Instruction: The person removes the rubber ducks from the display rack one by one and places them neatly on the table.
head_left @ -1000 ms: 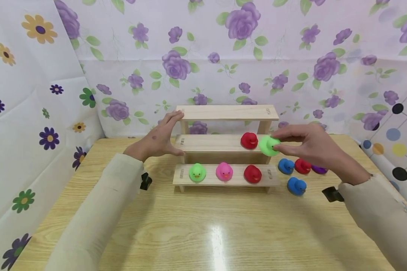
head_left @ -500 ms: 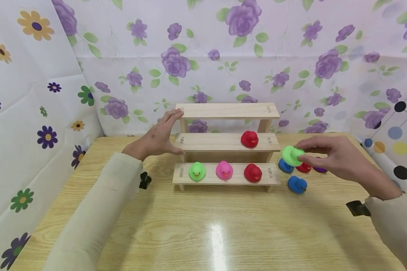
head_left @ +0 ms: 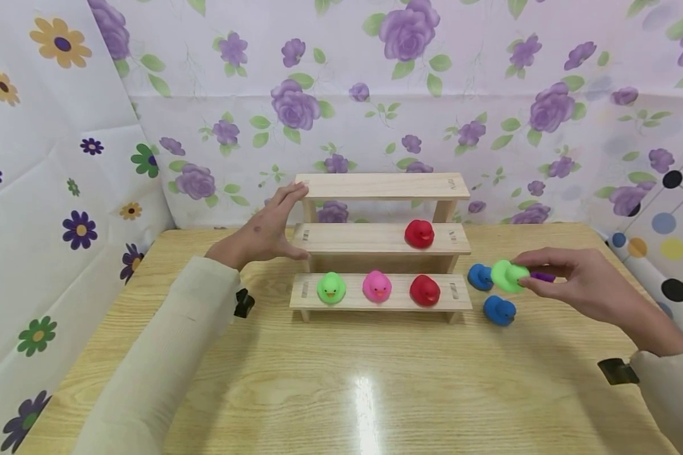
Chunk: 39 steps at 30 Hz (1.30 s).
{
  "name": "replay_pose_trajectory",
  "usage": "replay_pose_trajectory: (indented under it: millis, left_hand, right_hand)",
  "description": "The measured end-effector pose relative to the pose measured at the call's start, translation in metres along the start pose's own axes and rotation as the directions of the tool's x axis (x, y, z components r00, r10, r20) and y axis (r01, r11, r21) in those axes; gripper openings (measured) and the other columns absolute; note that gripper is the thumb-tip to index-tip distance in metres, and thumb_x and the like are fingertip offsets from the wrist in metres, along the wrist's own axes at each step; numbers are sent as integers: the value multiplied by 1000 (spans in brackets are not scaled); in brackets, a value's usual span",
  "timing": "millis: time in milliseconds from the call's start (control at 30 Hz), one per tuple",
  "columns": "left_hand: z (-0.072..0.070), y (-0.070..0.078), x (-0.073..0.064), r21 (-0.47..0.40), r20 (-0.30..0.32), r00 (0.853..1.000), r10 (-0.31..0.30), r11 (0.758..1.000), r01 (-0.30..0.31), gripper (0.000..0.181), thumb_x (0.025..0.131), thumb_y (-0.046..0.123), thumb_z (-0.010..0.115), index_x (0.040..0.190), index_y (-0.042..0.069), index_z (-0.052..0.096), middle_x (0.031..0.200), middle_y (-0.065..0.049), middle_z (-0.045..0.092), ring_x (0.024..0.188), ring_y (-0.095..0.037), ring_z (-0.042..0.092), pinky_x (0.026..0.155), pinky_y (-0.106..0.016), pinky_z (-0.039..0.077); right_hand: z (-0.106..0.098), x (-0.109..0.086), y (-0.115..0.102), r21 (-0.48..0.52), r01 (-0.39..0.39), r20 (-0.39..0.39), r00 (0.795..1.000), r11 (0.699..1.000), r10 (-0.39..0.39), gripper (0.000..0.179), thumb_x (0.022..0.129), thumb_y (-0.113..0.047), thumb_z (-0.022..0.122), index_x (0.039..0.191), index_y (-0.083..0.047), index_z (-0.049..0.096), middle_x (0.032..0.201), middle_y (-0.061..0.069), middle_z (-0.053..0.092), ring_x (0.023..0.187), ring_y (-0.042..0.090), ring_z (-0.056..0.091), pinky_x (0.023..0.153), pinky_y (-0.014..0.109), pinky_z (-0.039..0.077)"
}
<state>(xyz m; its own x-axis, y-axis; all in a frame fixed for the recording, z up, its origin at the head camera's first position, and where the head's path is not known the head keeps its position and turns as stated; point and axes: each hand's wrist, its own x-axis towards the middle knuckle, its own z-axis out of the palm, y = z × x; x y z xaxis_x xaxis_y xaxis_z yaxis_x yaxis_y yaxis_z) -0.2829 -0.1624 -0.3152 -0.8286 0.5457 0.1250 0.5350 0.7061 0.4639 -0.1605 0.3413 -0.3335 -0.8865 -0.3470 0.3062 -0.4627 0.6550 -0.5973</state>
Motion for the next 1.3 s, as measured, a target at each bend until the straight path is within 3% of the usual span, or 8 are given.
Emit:
replay_pose_trajectory:
  millis: [267,533,667,833,1167,1300]
  left_hand:
    - [0,2,0,4,-6,1000,3,1000,-3,120,73,24,92,161,11,11,165,-9,4,151,-32,9,112,-55,33]
    - [-1,3,-1,12,-8,1000,8,1000,-8,120,73,25,92,161,10,11,165,-10,4,151,-32,9,112,-56,32]
    - [-2,3,0,12,-9,1000,13,1000,-13,120,73,25,92,161,10,11,165,-10,4,151,-32,9,112,-55,32]
    - [-2,3,0,10,-12,1000,14,1000,-14,120,73,24,92,161,10,12,165,-10,4,151,-32,9,112,-55,32]
    - [-1,3,0,5,-11,1000,17,1000,-17,119,73,22,92,161,9,12,165,-11,4,151,-32,9,112,-55,32]
    - [-1,3,-1,-4,-9,1000,14,1000,-14,118,74,21,91,161,10,11,165,-11,4,151,-32,8,112,-57,31]
  right_hand:
    - [-1,-16,18,20,-55,0,998,998,55,31,87,1,74,118,-1,71,111,-27,62,97,-11,60,70,13,52]
    - [-2,-29,32,6,-138,18,990,990,138,28,90,-9,76,117,-2,73,111,-32,59,97,-13,59,67,17,55]
    - [-2,-34,39,-18,-148,17,989,989,148,27,89,-10,76,115,-3,74,108,-26,64,95,-12,60,66,17,55]
    - [-1,-37,48,-33,-175,19,984,984,175,26,89,-11,77,114,-1,74,104,-10,72,92,-9,62,66,17,55]
    - [3,-43,69,-22,-154,40,987,988,155,27,85,-3,78,111,4,74,101,-16,71,91,-9,62,67,13,52]
    - [5,-46,75,-59,-166,56,984,984,169,28,85,-5,79,111,4,74,102,-4,74,92,-11,60,67,13,53]
